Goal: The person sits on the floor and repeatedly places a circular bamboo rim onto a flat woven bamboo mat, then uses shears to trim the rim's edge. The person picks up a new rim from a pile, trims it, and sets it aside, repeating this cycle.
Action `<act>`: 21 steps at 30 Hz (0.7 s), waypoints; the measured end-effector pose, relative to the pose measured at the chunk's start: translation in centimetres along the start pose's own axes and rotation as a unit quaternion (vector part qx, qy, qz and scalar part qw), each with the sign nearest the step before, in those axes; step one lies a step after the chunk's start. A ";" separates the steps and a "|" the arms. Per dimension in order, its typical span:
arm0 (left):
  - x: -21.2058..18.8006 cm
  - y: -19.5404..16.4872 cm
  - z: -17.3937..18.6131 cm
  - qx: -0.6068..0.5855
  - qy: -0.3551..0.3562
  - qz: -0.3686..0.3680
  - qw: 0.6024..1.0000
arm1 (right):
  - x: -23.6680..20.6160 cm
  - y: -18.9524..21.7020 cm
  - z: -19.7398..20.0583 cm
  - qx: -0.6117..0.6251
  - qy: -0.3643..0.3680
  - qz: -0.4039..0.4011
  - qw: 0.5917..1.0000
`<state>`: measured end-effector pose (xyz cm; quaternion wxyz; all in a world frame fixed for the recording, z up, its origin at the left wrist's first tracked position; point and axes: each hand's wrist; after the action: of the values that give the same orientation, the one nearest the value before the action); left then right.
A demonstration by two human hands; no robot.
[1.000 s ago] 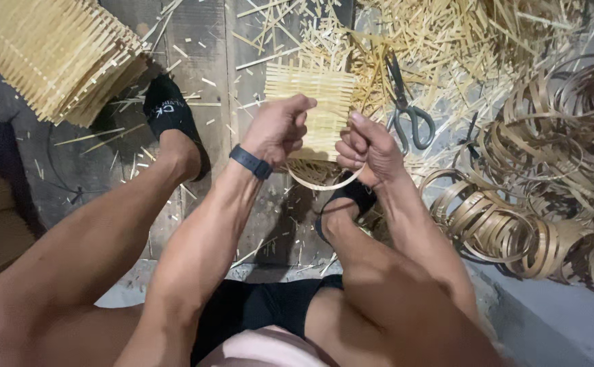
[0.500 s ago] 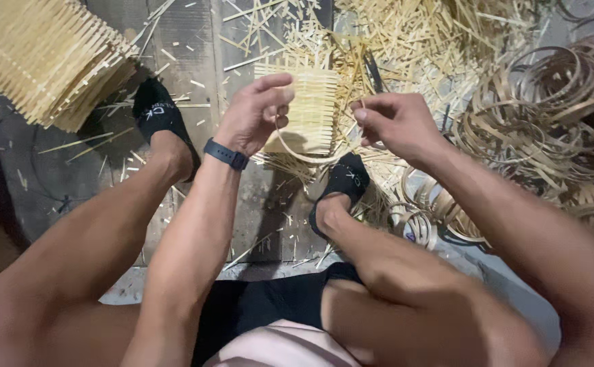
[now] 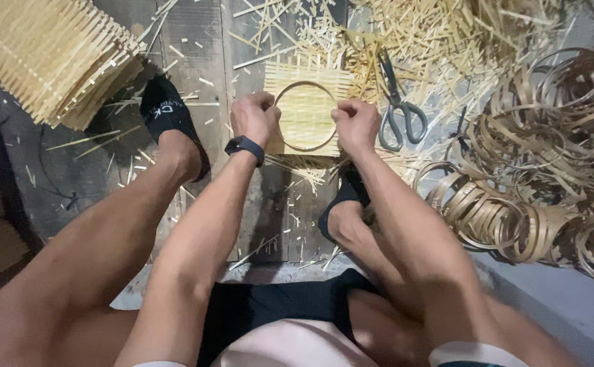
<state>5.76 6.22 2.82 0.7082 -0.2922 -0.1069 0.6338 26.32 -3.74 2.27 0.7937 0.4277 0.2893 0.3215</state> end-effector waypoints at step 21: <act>1.7 -0.5 0.9 -0.032 0.063 0.074 0.995 | -0.4 1.8 -0.3 -0.033 -0.026 -0.036 0.998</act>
<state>6.01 8.05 3.50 0.6549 -0.3614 -0.0604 0.6610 25.40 -3.13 3.74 0.8258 0.3991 0.2731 0.2903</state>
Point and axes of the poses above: each hand's wrist, its own x-axis towards the middle knuckle, its own z-axis out of the back of the hand, y = z × x, and after that the axes turned 12 degrees about x, right-handed
